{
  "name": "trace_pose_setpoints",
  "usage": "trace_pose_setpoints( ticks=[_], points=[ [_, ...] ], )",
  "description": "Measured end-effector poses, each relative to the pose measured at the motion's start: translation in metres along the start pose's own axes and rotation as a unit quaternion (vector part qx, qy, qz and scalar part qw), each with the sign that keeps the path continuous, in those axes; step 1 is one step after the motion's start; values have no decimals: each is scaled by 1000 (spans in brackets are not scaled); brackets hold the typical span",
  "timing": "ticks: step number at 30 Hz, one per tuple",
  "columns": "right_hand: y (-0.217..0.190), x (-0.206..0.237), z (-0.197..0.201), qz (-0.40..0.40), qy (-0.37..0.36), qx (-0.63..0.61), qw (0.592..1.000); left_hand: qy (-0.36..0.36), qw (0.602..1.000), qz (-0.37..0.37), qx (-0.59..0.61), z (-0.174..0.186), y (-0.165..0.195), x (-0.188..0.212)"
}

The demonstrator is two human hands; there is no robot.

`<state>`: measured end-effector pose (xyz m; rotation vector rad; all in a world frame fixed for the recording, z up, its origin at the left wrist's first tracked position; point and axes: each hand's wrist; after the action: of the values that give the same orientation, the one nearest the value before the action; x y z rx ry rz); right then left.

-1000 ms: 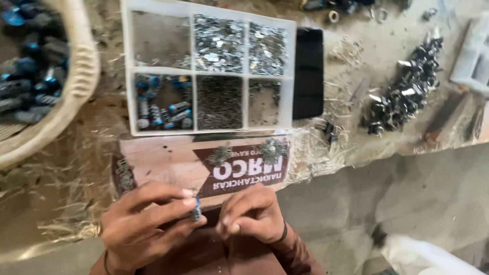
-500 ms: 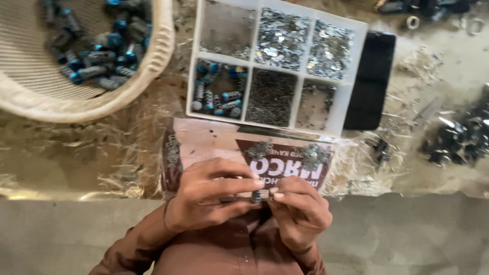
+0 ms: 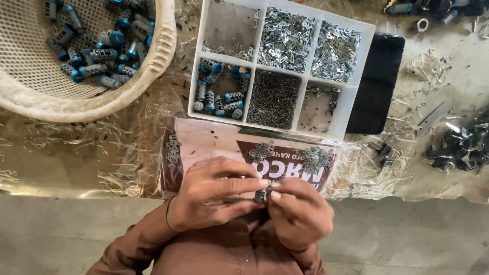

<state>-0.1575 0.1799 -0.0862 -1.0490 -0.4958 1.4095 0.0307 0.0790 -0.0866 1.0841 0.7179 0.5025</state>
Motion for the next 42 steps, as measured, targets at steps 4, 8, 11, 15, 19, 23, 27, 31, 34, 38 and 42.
trace_pose_setpoints(
  ticks=[4, 8, 11, 15, 19, 23, 27, 31, 34, 38, 42],
  points=[
    [2, -3, -4, 74, 36, -66, 994, -5, 1000, 5, 5, -1, 1, -4],
    [3, -6, -2, 70, 32, -36, 996, -16, 1000, -3, 6, -2, 1, -5],
    [1, -9, 1, 63, 18, -23, 998, -14, 1000, -5, -1, -2, 1, -5],
    [-4, -12, 7, 85, -6, 88, 992, -17, 999, 0, -51, -4, 0, -4],
    [-1, -9, 12, 35, -28, -1, 999, -14, 998, -4, -66, -13, 1, -9],
    [7, 5, 23, -97, -61, -163, 980, -25, 999, -6, -39, -18, 2, -14],
    [15, 19, 27, -205, -69, -213, 953, -39, 999, -25, 25, -15, -1, -15],
    [16, 25, 12, -72, -27, 214, 974, -2, 1000, -2, 22, -6, -4, -12],
    [14, 26, 8, -62, -48, 226, 971, 12, 1000, 19, -2, 2, -4, -9],
    [15, 22, 8, -74, -76, 235, 966, 28, 999, 26, -8, 2, -3, -8],
    [17, 14, 7, -69, -115, 265, 955, 22, 999, 26, -4, 0, -2, -8]
  ],
)
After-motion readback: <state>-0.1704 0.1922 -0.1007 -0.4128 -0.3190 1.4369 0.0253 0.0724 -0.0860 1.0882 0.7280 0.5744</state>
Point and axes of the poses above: each hand's wrist, its own x-axis away from the middle knuckle, its own z-axis out of the back of the hand, y = z × x, and after that the axes turned 6 degrees about -y, right-handed
